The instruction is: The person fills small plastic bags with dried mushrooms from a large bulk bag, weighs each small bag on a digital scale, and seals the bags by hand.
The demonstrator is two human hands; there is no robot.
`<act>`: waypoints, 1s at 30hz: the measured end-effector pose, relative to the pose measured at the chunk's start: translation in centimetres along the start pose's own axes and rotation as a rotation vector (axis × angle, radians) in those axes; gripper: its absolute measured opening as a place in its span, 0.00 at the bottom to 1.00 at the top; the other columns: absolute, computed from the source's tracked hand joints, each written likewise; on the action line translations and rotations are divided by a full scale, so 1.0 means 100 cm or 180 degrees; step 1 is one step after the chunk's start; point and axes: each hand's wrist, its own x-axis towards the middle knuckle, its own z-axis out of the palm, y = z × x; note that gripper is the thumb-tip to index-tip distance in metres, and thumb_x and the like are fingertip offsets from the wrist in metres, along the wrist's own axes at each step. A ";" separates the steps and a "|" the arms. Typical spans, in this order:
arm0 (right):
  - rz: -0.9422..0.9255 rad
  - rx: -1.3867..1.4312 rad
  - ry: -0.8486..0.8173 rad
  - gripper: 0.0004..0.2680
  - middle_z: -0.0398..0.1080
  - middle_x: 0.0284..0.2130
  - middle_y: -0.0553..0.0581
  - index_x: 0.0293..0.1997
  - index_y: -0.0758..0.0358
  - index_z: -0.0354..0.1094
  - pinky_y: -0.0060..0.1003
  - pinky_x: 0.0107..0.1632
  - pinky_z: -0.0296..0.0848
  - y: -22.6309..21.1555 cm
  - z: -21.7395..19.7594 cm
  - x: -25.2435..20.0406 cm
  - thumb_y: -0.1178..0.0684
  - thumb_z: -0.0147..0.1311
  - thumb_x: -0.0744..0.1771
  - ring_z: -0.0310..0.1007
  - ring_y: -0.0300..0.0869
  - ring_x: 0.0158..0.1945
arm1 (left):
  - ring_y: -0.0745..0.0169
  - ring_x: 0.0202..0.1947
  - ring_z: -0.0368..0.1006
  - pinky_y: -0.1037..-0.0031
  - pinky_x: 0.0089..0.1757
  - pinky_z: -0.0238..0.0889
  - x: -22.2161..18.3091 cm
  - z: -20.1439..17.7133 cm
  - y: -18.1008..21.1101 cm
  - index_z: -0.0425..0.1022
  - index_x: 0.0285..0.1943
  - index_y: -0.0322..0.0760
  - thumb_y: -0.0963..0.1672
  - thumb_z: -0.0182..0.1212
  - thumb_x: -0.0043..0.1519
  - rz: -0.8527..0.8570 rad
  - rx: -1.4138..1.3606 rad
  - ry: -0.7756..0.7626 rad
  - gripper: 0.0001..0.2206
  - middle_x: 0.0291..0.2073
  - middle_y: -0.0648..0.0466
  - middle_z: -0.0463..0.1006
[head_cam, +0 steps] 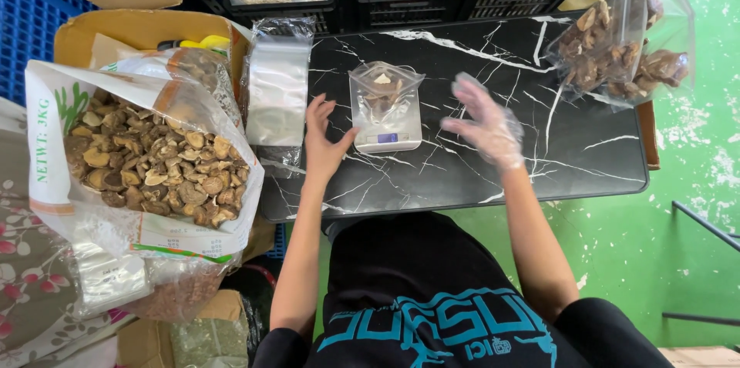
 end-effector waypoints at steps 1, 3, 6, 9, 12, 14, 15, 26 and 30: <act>0.0275 -0.0077 0.0216 0.32 0.56 0.66 0.69 0.72 0.63 0.54 0.62 0.70 0.55 0.004 -0.012 -0.009 0.59 0.70 0.61 0.57 0.62 0.69 | 0.38 0.66 0.63 0.47 0.64 0.53 -0.007 -0.007 -0.002 0.53 0.73 0.41 0.39 0.73 0.56 -0.0115 0.0023 0.0083 0.38 0.60 0.42 0.70; 0.0541 -0.0154 0.0431 0.29 0.66 0.60 0.68 0.70 0.63 0.58 0.54 0.70 0.59 0.001 -0.029 -0.026 0.57 0.69 0.61 0.64 0.57 0.66 | 0.40 0.63 0.67 0.50 0.61 0.59 -0.018 -0.021 -0.007 0.57 0.71 0.40 0.41 0.71 0.59 -0.0221 0.0048 0.0171 0.32 0.57 0.43 0.72; 0.0876 -0.0573 0.1077 0.13 0.76 0.47 0.54 0.53 0.53 0.75 0.43 0.62 0.70 0.003 -0.044 -0.051 0.49 0.68 0.64 0.75 0.43 0.54 | 0.52 0.49 0.77 0.62 0.50 0.71 -0.041 -0.043 -0.036 0.72 0.57 0.36 0.43 0.67 0.64 -0.0530 -0.0002 0.0565 0.15 0.45 0.48 0.79; 0.1334 -0.1168 0.1730 0.09 0.76 0.31 0.43 0.40 0.36 0.77 0.36 0.52 0.72 0.040 -0.059 -0.064 0.33 0.66 0.65 0.78 0.39 0.41 | 0.59 0.32 0.80 0.67 0.37 0.74 -0.067 -0.058 -0.071 0.79 0.35 0.41 0.47 0.65 0.67 -0.0875 0.0534 0.0814 0.10 0.27 0.52 0.81; 0.1483 -0.1824 0.2004 0.18 0.73 0.20 0.39 0.32 0.30 0.75 0.37 0.50 0.68 0.086 -0.072 -0.081 0.17 0.48 0.69 0.78 0.41 0.36 | 0.68 0.17 0.62 0.76 0.28 0.61 -0.084 -0.054 -0.063 0.72 0.23 0.37 0.47 0.56 0.71 -0.0842 0.0325 0.0859 0.21 0.10 0.54 0.66; 0.1387 -0.1823 0.2773 0.22 0.71 0.17 0.54 0.24 0.48 0.72 0.44 0.44 0.68 0.136 -0.077 -0.079 0.27 0.50 0.72 0.75 0.51 0.30 | 0.66 0.16 0.58 0.74 0.26 0.57 -0.090 -0.049 -0.063 0.69 0.18 0.38 0.47 0.52 0.72 -0.0870 0.0452 0.1022 0.24 0.08 0.54 0.63; 0.1389 -0.1823 0.2765 0.22 0.71 0.17 0.54 0.24 0.48 0.72 0.44 0.44 0.68 0.133 -0.070 -0.075 0.27 0.50 0.72 0.75 0.51 0.30 | 0.66 0.16 0.58 0.74 0.26 0.57 -0.090 -0.046 -0.061 0.69 0.18 0.38 0.47 0.52 0.72 -0.0876 0.0456 0.1027 0.24 0.08 0.54 0.63; 0.0662 -0.1302 0.2547 0.29 0.66 0.13 0.65 0.18 0.61 0.65 0.45 0.32 0.69 0.097 -0.011 -0.052 0.31 0.39 0.76 0.72 0.49 0.20 | 0.67 0.15 0.54 0.75 0.24 0.52 -0.087 -0.024 -0.018 0.67 0.16 0.37 0.46 0.52 0.72 -0.0804 0.0210 0.0990 0.25 0.06 0.54 0.58; 0.0755 -0.1721 0.2218 0.25 0.71 0.21 0.75 0.27 0.70 0.73 0.60 0.42 0.69 0.136 -0.016 -0.046 0.36 0.46 0.74 0.77 0.67 0.36 | 0.67 0.13 0.60 0.76 0.24 0.56 -0.086 -0.027 -0.032 0.71 0.20 0.37 0.46 0.50 0.72 -0.0840 0.0090 0.0911 0.23 0.08 0.54 0.64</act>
